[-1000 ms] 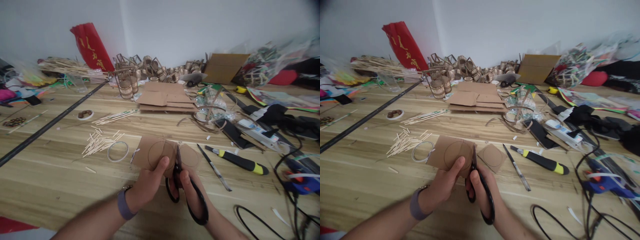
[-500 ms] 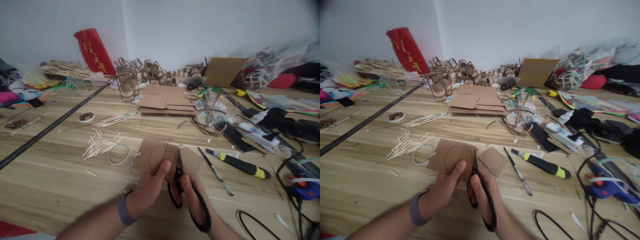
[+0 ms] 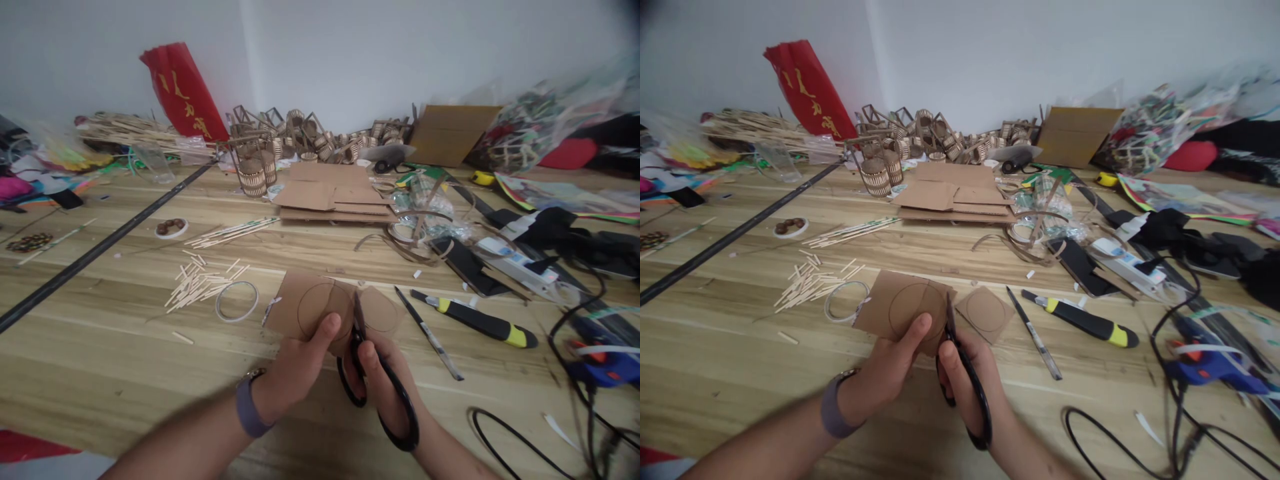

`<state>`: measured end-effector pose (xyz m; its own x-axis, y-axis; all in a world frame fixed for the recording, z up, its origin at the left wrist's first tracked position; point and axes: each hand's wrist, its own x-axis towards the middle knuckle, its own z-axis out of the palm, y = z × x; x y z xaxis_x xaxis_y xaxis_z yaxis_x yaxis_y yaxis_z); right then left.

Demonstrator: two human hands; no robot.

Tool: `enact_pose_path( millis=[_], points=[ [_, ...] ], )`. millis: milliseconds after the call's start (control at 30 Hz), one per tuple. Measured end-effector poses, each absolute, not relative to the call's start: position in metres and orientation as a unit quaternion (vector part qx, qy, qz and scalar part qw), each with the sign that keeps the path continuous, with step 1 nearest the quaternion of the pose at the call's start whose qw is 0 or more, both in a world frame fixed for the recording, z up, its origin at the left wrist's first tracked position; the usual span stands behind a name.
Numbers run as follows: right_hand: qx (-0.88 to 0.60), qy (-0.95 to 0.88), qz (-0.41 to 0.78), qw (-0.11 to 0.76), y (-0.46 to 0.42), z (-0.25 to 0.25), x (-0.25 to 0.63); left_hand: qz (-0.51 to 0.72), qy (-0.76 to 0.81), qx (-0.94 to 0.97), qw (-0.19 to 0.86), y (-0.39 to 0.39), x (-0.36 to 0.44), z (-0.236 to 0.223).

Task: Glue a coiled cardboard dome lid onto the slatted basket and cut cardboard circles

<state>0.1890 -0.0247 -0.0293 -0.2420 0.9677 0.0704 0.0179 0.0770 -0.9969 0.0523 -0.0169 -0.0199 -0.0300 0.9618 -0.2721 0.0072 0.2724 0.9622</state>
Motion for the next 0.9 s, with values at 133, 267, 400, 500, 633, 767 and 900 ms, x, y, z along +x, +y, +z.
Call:
enact_pose_path(
  millis=[133, 267, 400, 500, 633, 767, 900],
  points=[
    [-0.422, -0.570, 0.542, 0.450, -0.0254, -0.0304, 0.1889, 0.431, 0.580, 0.426, 0.545, -0.0168, 0.0522, -0.0191],
    [-0.429, -0.565, 0.546, 0.446, -0.0254, -0.0313, 0.1891, 0.425, 0.582, 0.422, 0.551, -0.0170, 0.0520, -0.0165],
    [-0.436, -0.564, 0.542, 0.444, -0.0251, -0.0319, 0.1892, 0.419, 0.586, 0.420, 0.552, -0.0174, 0.0513, -0.0169],
    [-0.441, -0.564, 0.539, 0.443, -0.0249, -0.0324, 0.1893, 0.414, 0.584, 0.420, 0.557, -0.0178, 0.0509, -0.0192],
    [-0.438, -0.565, 0.542, 0.442, -0.0250, -0.0333, 0.1898, 0.423, 0.580, 0.422, 0.553, -0.0179, 0.0507, -0.0219],
    [-0.437, -0.559, 0.546, 0.445, -0.0253, -0.0339, 0.1902, 0.416, 0.585, 0.412, 0.561, -0.0175, 0.0507, -0.0234],
    [-0.437, -0.558, 0.547, 0.445, -0.0251, -0.0334, 0.1899, 0.425, 0.575, 0.415, 0.562, -0.0172, 0.0509, -0.0215]
  ],
)
